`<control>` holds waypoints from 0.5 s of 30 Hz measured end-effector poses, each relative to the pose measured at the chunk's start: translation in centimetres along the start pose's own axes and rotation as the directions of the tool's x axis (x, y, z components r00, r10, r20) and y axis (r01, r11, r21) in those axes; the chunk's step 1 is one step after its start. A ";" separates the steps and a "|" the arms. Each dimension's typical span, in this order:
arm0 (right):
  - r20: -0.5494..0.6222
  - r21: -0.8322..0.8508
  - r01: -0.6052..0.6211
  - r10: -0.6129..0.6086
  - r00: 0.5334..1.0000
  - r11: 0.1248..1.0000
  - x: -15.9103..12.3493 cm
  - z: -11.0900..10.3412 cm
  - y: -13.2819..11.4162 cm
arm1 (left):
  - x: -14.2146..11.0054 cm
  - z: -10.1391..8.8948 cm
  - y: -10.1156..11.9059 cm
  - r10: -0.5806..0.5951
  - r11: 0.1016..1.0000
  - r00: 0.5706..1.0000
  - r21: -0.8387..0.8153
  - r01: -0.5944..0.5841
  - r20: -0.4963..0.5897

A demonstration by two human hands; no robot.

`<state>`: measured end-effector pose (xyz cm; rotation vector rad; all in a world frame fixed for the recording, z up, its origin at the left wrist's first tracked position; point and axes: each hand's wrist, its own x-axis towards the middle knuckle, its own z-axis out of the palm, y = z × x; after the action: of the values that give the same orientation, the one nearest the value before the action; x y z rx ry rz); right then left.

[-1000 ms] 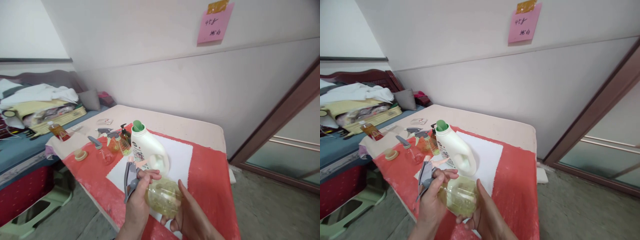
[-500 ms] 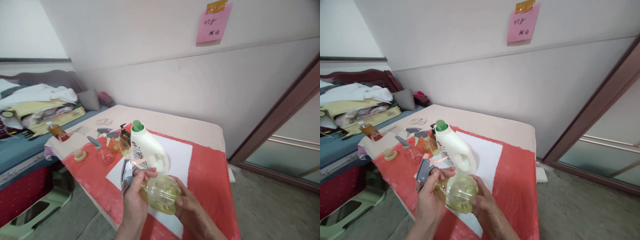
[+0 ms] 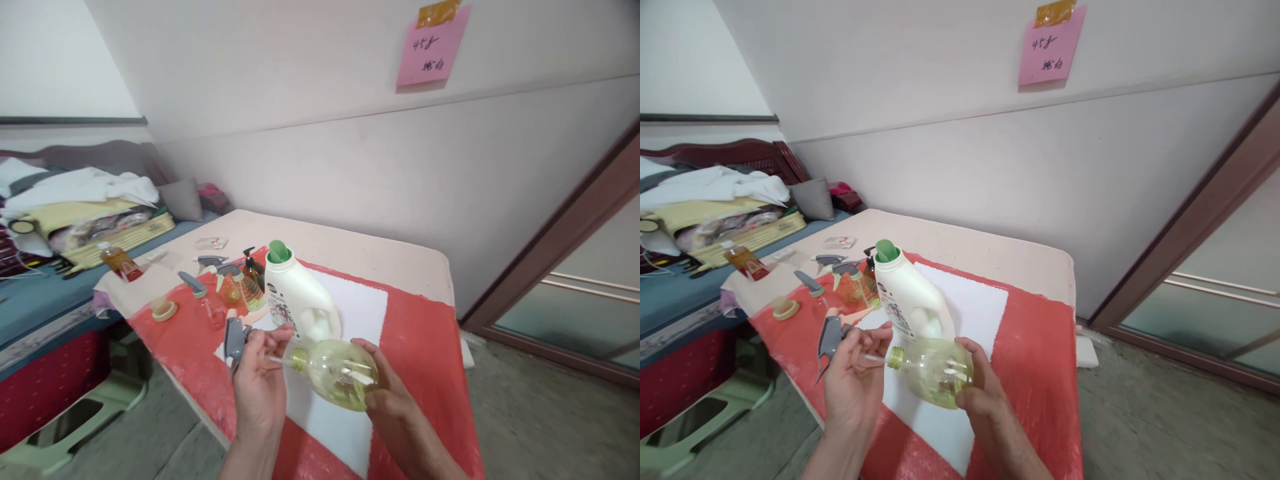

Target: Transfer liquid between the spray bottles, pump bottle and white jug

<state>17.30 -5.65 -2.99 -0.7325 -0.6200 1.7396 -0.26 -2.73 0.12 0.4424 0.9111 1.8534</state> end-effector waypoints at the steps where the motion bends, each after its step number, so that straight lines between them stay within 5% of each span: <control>1: -0.005 0.012 -0.003 0.003 1.000 1.000 0.1 -0.2 0.0 | 0.1 0.0 0.0 -0.002 1.000 1.000 -0.012 0.002 -0.009; 8: -0.192 0.205 0.036 0.004 0.981 0.978 1.1 -1.6 0.1 | 0.3 0.3 0.4 -0.011 0.997 0.995 -0.080 0.003 -0.099; 15: -0.401 0.346 0.067 0.083 0.912 0.936 1.9 -3.2 -1.0 | 0.6 0.1 0.5 0.004 0.996 0.994 -0.083 -0.013 -0.106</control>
<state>19.87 -3.42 -4.77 -0.8099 -0.0104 1.5781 -0.76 -2.24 0.47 0.2998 0.8995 1.9297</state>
